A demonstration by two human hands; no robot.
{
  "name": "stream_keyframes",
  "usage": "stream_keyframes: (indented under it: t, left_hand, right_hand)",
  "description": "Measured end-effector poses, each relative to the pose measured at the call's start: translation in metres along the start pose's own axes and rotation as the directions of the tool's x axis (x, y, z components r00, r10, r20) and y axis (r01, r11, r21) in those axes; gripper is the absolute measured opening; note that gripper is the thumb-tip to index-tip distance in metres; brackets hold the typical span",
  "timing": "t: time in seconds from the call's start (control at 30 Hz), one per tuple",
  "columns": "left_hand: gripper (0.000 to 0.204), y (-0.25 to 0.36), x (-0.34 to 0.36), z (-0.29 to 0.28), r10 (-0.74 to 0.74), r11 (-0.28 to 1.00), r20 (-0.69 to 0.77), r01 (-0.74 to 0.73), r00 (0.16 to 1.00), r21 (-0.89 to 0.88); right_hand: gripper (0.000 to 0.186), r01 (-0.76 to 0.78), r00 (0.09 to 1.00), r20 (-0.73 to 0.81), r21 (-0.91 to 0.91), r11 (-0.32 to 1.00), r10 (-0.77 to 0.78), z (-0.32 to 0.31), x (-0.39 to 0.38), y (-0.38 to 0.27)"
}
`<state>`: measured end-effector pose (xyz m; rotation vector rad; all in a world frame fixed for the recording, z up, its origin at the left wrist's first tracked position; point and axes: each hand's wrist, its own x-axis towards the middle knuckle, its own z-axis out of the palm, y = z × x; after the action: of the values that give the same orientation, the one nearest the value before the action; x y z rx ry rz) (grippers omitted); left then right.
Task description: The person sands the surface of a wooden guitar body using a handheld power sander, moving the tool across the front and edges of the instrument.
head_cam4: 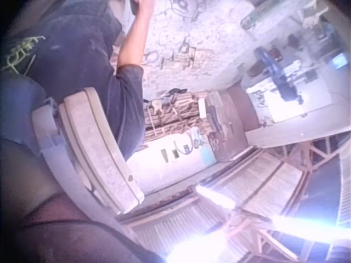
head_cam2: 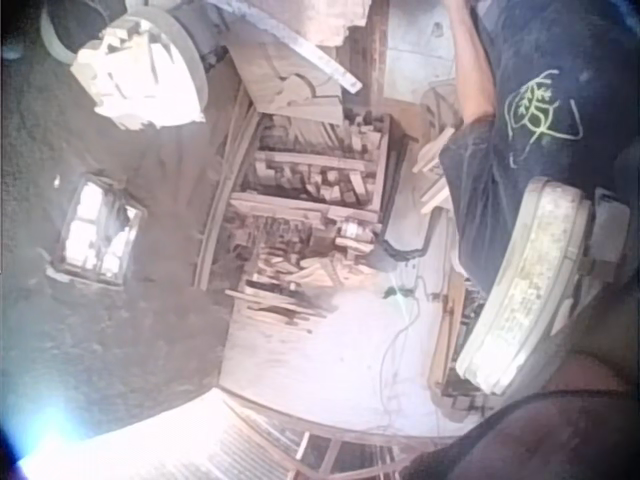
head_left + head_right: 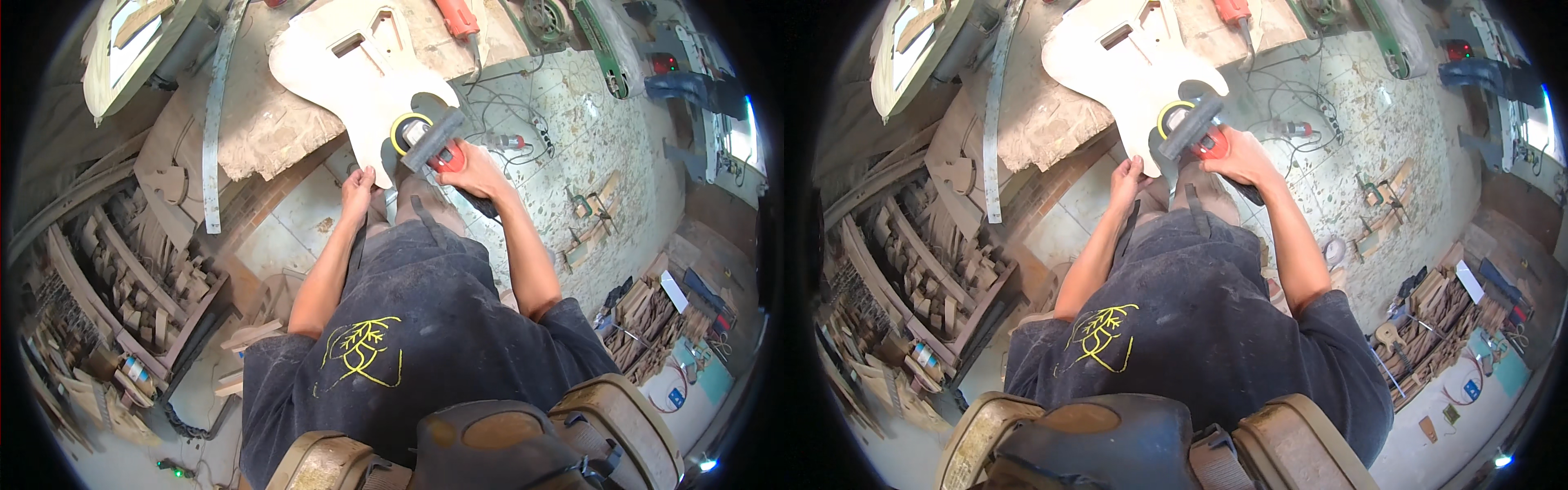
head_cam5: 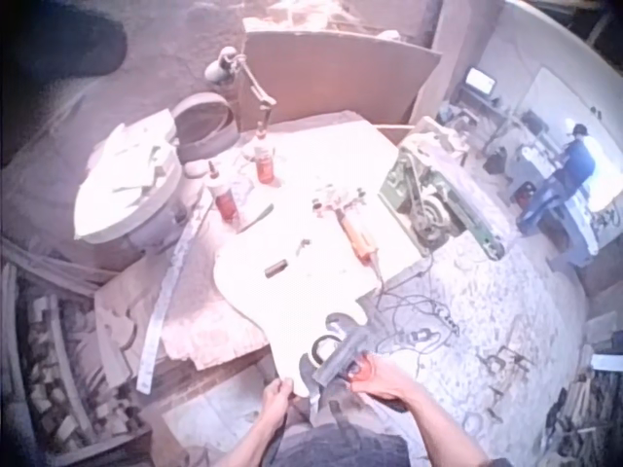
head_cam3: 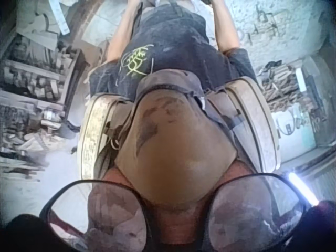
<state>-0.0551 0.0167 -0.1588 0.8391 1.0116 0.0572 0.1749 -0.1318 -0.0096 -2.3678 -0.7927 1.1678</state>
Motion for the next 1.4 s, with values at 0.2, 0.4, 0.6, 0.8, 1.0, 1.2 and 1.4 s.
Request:
stream_keyframes:
  t: [0.2, 0.4, 0.6, 0.8, 1.0, 1.2, 1.4]
  left_hand:
    - [0.038, -0.004, 0.006, -0.002, -0.014, 1.0, 0.0, 0.014, 1.0, -0.014]
    - [0.038, -0.001, 0.003, -0.001, -0.016, 1.0, -0.011, 0.016, 1.0, -0.008]
    - [0.037, 0.0, 0.001, -0.001, -0.022, 1.0, -0.018, 0.022, 1.0, -0.005]
    - [0.035, -0.003, 0.005, -0.003, -0.013, 1.0, -0.006, 0.013, 1.0, -0.01]
    - [0.036, 0.003, -0.001, 0.0, -0.026, 0.999, -0.022, 0.025, 0.999, -0.028]
    - [0.038, 0.007, -0.005, 0.001, -0.006, 1.0, -0.012, 0.006, 1.0, -0.028]
    - [0.037, 0.001, 0.0, 0.0, -0.016, 1.0, -0.006, 0.016, 1.0, -0.021]
  right_hand:
    - [0.071, 0.09, 0.995, -0.028, -0.037, 0.995, -0.091, 0.004, 0.014, -0.008]
    - [0.072, -0.007, 1.0, -0.006, -0.032, 0.999, 0.007, -0.008, -0.007, 0.015]
    - [0.073, 0.028, 1.0, -0.008, 0.004, 1.0, -0.028, -0.003, 0.002, -0.006]
    - [0.074, 0.108, 0.994, -0.028, -0.013, 0.994, -0.109, 0.002, 0.02, -0.012]
    - [0.074, 0.049, 0.999, -0.015, -0.049, 0.998, -0.05, -0.001, 0.012, -0.001]
    - [0.075, 0.006, 1.0, -0.003, -0.034, 0.999, -0.006, -0.017, 0.0, 0.007]
    - [0.073, 0.105, 0.994, -0.01, -0.004, 0.994, -0.105, -0.003, 0.019, -0.017]
